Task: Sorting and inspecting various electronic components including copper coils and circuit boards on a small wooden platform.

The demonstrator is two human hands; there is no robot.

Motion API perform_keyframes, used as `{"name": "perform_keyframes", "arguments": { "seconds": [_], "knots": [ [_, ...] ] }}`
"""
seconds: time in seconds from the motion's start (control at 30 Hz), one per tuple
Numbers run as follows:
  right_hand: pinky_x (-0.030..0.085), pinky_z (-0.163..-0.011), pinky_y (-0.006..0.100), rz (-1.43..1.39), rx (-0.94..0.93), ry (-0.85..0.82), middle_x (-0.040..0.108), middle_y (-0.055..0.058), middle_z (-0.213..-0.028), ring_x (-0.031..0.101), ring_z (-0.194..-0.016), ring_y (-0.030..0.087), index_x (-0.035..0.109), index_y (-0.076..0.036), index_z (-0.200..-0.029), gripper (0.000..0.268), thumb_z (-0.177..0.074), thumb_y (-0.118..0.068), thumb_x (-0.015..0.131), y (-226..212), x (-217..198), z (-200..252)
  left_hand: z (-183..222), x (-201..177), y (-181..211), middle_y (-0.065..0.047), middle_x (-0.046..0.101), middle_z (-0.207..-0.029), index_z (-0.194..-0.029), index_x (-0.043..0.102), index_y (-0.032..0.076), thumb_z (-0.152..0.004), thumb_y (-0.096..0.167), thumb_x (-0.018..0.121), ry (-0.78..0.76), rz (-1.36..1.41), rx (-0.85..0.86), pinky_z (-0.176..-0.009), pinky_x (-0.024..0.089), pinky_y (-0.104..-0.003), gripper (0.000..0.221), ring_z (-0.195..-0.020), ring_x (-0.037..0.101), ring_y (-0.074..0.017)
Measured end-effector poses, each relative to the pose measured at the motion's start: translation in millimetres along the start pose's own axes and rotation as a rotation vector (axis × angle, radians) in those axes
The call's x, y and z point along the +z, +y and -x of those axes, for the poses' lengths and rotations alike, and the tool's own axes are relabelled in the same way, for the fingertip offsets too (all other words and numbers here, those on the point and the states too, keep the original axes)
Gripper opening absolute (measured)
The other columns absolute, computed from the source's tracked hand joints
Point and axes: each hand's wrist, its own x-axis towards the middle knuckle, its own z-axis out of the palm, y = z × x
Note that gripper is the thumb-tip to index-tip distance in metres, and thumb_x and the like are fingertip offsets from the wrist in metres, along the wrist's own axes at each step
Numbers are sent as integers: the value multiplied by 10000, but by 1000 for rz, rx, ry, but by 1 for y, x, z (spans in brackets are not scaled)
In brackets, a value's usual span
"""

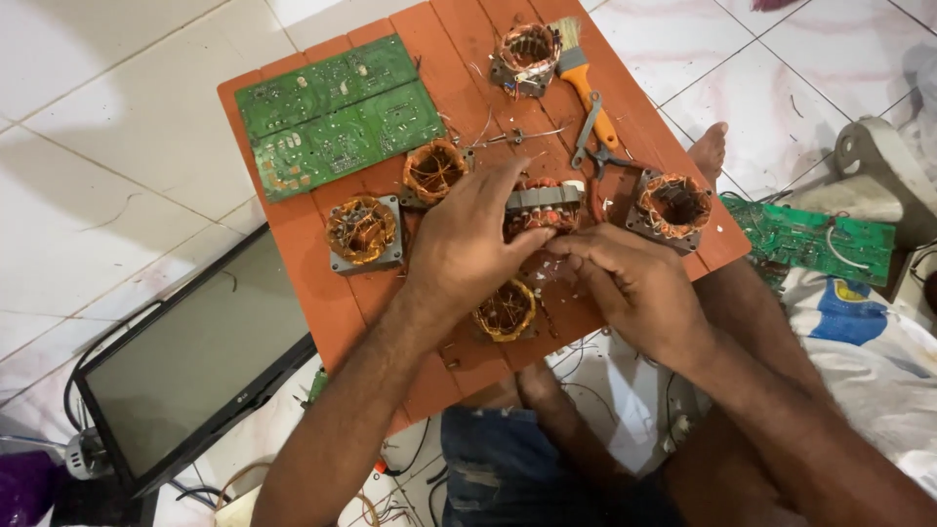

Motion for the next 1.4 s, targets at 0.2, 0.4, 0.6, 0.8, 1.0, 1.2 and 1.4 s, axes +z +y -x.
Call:
{"name": "perform_keyframes", "arguments": {
  "seconds": [0.2, 0.4, 0.6, 0.8, 1.0, 1.2, 1.4],
  "knots": [
    [468, -521, 303, -50, -18, 29, 749, 141, -801, 642, -582, 197, 792, -19, -985, 132, -902, 25, 699, 3, 3, 3, 3, -3, 2, -249, 624, -1211, -1462, 450, 31, -855, 162, 834, -8, 51, 5, -974, 574, -509, 730, -1173, 625, -398],
    [418, -524, 276, -6, -125, 76, 698, 178, -895, 547, -594, 185, 796, -29, -1022, 149, -896, 18, 732, -5, 7, -4, 2, 1, -2, -159, 614, -1214, -1430, 492, 91, -842, 213, 839, -35, -57, 39, -873, 612, -479, 694, -1225, 601, -360],
    [445, -442, 285, 114, -128, 151, 728, 116, -899, 681, -645, 219, 824, -81, -1043, 128, -929, -50, 773, -4, 12, -12, 6, -3, 1, -137, 613, -1238, -1442, 501, 108, -843, 224, 830, -38, -57, 43, -871, 614, -455, 693, -1245, 586, -342],
    [401, -403, 289, 118, -176, 127, 721, 129, -852, 628, -559, 205, 822, -65, -1019, 135, -905, -29, 759, 3, 14, -16, 5, 1, 0, -144, 626, -1209, -1415, 516, 86, -814, 134, 809, 14, -33, 97, -846, 618, -473, 671, -1209, 602, -365],
    [402, -419, 325, 157, -128, 113, 701, 157, -828, 622, -559, 254, 801, -30, -999, 109, -900, -8, 763, -14, 12, -29, 3, 11, -9, -121, 630, -1189, -1409, 532, 102, -769, 127, 847, 73, -16, 162, -860, 621, -454, 715, -1182, 620, -353],
    [485, -514, 397, 167, -134, 72, 697, 159, -832, 693, -724, 374, 811, -63, -971, 104, -909, -6, 751, -19, 0, -54, -11, 9, -20, -98, 623, -1127, -1422, 525, 126, -931, 332, 642, 202, -41, 227, -945, 566, -462, 545, -1171, 600, -316],
    [528, -637, 394, 121, -131, 62, 696, 120, -831, 722, -806, 329, 824, -110, -985, 174, -887, 7, 739, 6, 6, -78, -35, 24, -44, -105, 634, -1122, -1421, 520, 129, -745, 191, 832, 322, -252, 243, -1024, 492, -460, 747, -1170, 588, -308]
  ]
}}
